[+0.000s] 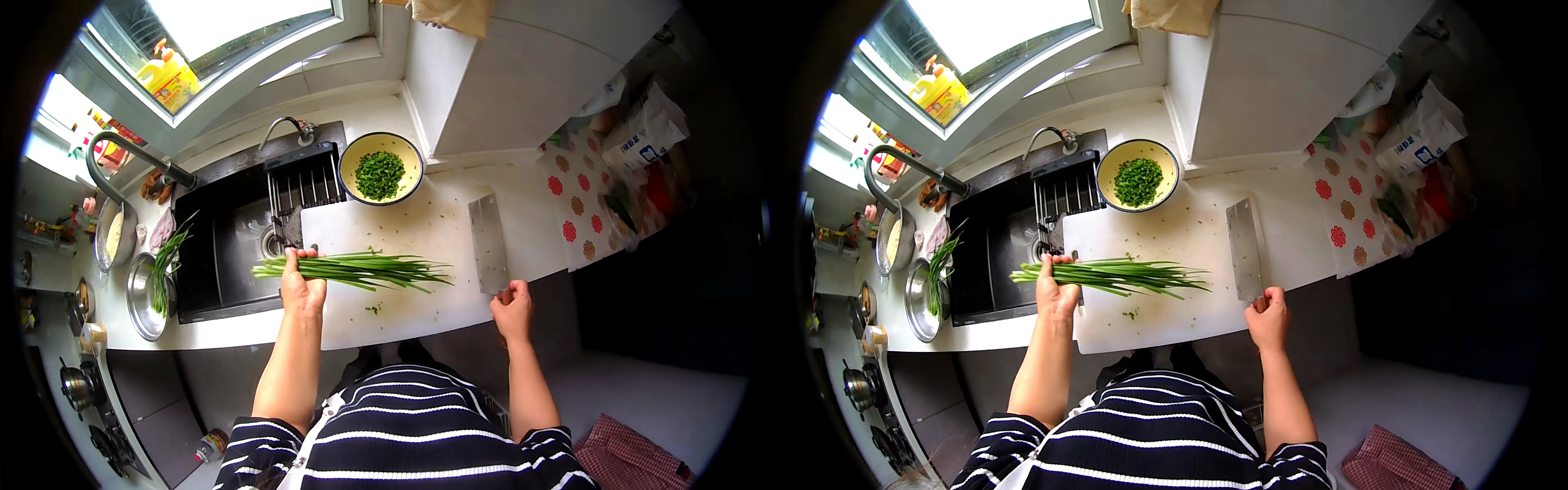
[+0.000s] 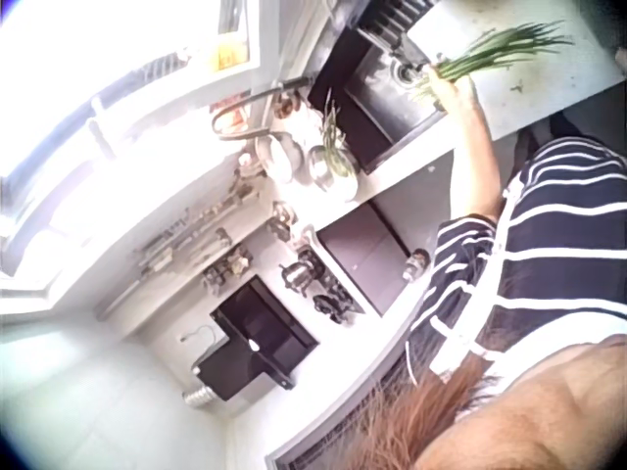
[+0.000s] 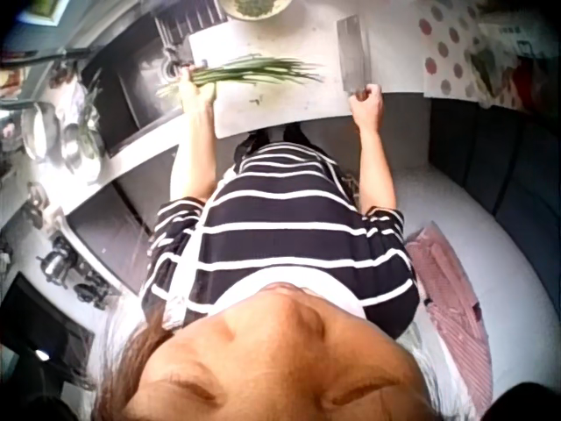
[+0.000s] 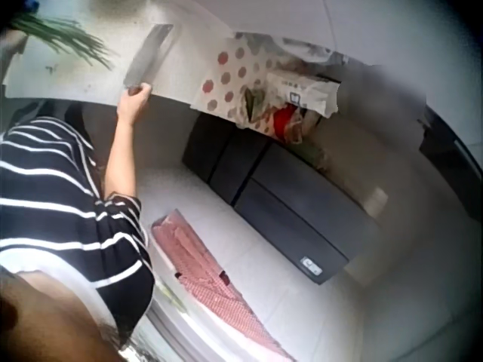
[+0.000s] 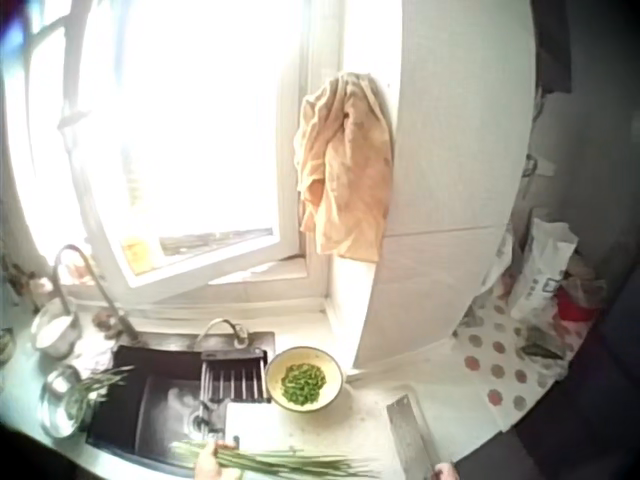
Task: The person chops green onions on a cutting board using a knife, transfers the chopped pieces into a bowl, and then washes more green onions in the sink.
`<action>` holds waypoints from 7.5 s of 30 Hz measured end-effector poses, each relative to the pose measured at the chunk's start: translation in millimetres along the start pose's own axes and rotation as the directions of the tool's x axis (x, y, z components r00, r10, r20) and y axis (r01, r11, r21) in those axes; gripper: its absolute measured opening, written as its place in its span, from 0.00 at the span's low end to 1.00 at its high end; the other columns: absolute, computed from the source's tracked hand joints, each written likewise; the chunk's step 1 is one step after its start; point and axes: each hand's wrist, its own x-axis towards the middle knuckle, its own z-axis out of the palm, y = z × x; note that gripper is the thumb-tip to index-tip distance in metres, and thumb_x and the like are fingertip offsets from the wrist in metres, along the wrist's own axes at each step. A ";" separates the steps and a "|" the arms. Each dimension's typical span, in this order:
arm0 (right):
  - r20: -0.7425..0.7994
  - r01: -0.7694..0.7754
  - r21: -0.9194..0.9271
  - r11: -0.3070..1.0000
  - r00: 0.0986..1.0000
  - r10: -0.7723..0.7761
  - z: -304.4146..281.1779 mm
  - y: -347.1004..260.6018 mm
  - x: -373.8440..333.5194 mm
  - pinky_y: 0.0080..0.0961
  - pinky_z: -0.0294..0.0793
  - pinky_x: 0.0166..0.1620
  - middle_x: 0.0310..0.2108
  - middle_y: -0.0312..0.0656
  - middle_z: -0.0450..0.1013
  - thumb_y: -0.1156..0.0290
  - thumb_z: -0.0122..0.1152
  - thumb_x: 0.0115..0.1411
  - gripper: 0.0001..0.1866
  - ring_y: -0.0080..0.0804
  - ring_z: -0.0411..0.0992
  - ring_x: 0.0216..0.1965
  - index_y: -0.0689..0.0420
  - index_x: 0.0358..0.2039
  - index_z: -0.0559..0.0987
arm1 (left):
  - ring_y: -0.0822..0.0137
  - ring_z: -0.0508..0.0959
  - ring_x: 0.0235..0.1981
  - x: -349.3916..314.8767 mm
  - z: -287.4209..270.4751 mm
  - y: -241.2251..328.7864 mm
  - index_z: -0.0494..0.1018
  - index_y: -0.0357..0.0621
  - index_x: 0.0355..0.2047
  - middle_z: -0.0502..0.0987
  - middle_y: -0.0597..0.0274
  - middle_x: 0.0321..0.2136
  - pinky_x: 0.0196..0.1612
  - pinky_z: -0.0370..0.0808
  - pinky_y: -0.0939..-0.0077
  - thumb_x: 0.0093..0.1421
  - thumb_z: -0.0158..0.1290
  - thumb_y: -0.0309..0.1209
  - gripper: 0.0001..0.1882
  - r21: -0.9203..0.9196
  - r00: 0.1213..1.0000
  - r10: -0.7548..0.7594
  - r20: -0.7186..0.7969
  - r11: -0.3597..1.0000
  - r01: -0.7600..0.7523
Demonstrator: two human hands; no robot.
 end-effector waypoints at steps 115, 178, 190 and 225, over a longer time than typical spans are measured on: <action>0.116 0.372 -0.433 0.821 0.926 -0.359 -10.2 -14.6 39.8 0.42 0.77 0.32 0.29 0.45 0.78 0.70 0.59 0.56 0.10 0.48 0.77 0.30 0.50 0.39 0.79 | 0.62 0.71 0.46 20.0 91.3 -195.9 0.75 0.51 0.33 0.73 0.65 0.35 0.54 0.65 0.59 0.57 0.47 0.30 0.07 -0.369 0.225 -0.843 0.489 -0.434 -0.822; 0.311 0.397 -0.370 0.840 0.905 -0.291 8.2 -24.8 26.8 0.44 0.76 0.33 0.26 0.46 0.77 0.68 0.59 0.56 0.09 0.49 0.76 0.30 0.51 0.38 0.78 | 0.47 0.68 0.53 5.1 9.9 -153.7 0.54 0.33 0.63 0.68 0.45 0.54 0.58 0.64 0.56 0.45 0.57 0.25 0.43 0.135 0.419 -0.525 0.741 -0.495 -0.858; 0.334 0.301 -0.379 0.875 0.926 -0.174 12.5 -23.8 -20.5 0.44 0.75 0.37 0.29 0.49 0.77 0.67 0.58 0.57 0.13 0.51 0.76 0.33 0.54 0.43 0.78 | 0.51 0.66 0.55 -40.0 27.7 -156.0 0.55 0.31 0.62 0.65 0.48 0.54 0.55 0.64 0.59 0.47 0.62 0.34 0.45 0.243 0.614 -0.451 0.647 -0.641 -0.728; 0.312 0.385 -0.323 0.865 0.906 -0.287 3.3 -14.8 -8.2 0.46 0.76 0.36 0.29 0.48 0.77 0.67 0.56 0.57 0.14 0.51 0.76 0.32 0.50 0.44 0.78 | 0.51 0.64 0.57 -55.9 22.6 -138.5 0.51 0.37 0.65 0.65 0.49 0.56 0.59 0.62 0.52 0.35 0.70 0.53 0.62 0.339 0.722 -0.306 0.621 -0.725 -0.600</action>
